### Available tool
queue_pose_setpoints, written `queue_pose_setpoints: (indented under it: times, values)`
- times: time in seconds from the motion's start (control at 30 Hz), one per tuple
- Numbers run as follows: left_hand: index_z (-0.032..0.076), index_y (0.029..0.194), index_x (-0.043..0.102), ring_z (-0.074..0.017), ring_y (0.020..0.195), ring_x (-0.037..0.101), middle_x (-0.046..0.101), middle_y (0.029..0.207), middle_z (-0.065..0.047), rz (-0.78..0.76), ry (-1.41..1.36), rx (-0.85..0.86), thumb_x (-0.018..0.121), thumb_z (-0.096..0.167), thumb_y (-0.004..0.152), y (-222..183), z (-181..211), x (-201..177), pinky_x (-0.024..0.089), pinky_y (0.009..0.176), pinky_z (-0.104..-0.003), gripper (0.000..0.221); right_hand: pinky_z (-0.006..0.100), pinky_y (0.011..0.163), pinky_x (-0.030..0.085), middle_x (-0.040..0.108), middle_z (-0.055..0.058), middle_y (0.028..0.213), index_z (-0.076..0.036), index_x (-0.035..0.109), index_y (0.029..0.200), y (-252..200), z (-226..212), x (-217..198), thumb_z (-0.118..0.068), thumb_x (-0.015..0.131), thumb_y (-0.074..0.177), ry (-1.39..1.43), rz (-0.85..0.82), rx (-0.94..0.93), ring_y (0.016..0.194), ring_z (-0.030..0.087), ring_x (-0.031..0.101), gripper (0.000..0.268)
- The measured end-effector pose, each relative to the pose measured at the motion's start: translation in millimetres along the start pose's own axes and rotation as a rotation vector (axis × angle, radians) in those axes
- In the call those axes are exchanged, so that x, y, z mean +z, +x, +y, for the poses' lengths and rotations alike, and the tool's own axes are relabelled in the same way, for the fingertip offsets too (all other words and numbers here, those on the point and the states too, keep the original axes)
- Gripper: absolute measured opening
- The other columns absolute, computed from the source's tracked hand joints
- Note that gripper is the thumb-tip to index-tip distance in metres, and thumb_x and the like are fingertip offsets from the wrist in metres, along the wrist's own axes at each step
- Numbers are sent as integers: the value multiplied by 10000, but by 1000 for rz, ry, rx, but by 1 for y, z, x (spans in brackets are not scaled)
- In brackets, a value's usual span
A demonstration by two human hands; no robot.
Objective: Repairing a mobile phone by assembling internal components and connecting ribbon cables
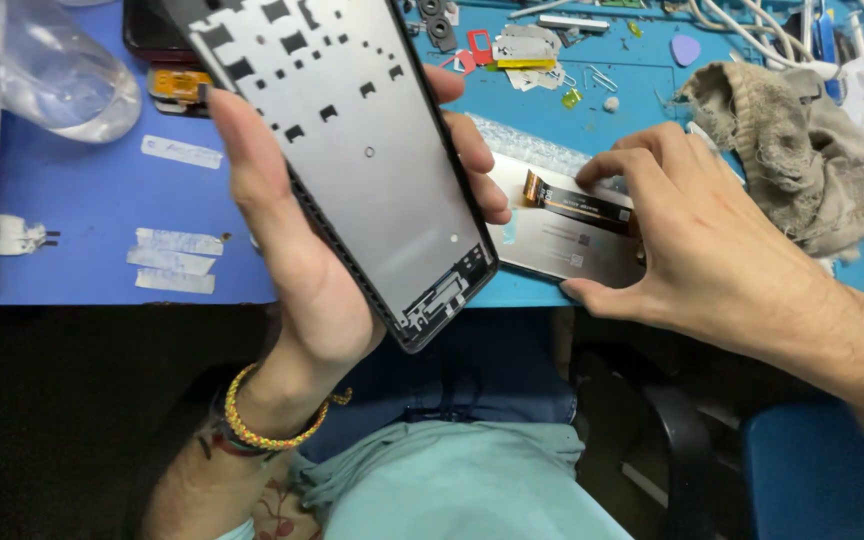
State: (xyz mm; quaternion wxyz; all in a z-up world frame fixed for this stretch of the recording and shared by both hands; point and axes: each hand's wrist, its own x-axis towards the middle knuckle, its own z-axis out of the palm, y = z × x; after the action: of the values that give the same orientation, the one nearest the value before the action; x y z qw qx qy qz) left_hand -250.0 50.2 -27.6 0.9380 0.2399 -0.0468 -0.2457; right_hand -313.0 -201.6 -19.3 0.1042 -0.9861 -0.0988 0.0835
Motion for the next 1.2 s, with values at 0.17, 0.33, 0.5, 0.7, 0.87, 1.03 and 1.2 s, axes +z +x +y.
queue_pose_setpoints:
  times: [0.17,0.33,0.5,0.7,0.87,1.03,1.2]
  values:
    - [-10,1199,654,-307,780,689,718,945,-147,-37,1,-3,478,735,854,1,-3,-6,531,744,-428,839,442,941,461,595,136,1191,-98,571,1397,1,2,0,-484,949,675,1,-40,105,1053,317,562,902]
    - [-37,1257,647,-313,826,715,744,990,-166,-57,-14,-29,458,744,870,2,-4,-9,559,789,-425,892,426,1028,488,548,174,1213,-88,565,1437,0,-1,-4,-411,964,641,94,-48,164,1176,307,605,947]
    - [6,1227,644,-257,825,717,744,989,-144,-88,58,-31,452,760,869,5,-6,-11,566,761,-402,856,497,1017,561,395,267,1384,68,509,1485,-12,-1,-9,-269,904,683,7,149,97,1124,387,634,955]
    - [-29,1246,635,-285,836,710,747,1002,-179,-78,17,-57,419,748,898,9,-12,-11,571,812,-420,879,572,883,546,646,150,1450,-115,457,1570,-2,-7,-19,-456,866,716,-43,-57,391,1130,412,692,1007]
    - [-40,1217,627,-312,792,720,739,972,-197,-8,-59,-71,457,744,871,13,-14,-8,579,785,-437,874,476,968,513,673,133,1369,-211,426,1623,11,-4,-25,-477,924,650,89,-191,495,1215,306,655,1124]
    - [-39,1230,630,-306,800,731,740,975,-192,-4,-49,-86,448,745,879,15,-17,-11,573,752,-433,878,452,830,498,671,113,1216,-281,465,1637,11,-2,-25,-488,936,628,98,-191,564,982,309,627,1133]
    - [-45,1212,648,-329,784,739,737,977,-200,-24,-57,-107,429,749,895,17,-22,-13,552,725,-436,883,469,766,477,708,96,1287,-270,524,1599,9,6,-23,-458,868,728,90,-95,519,811,326,595,955]
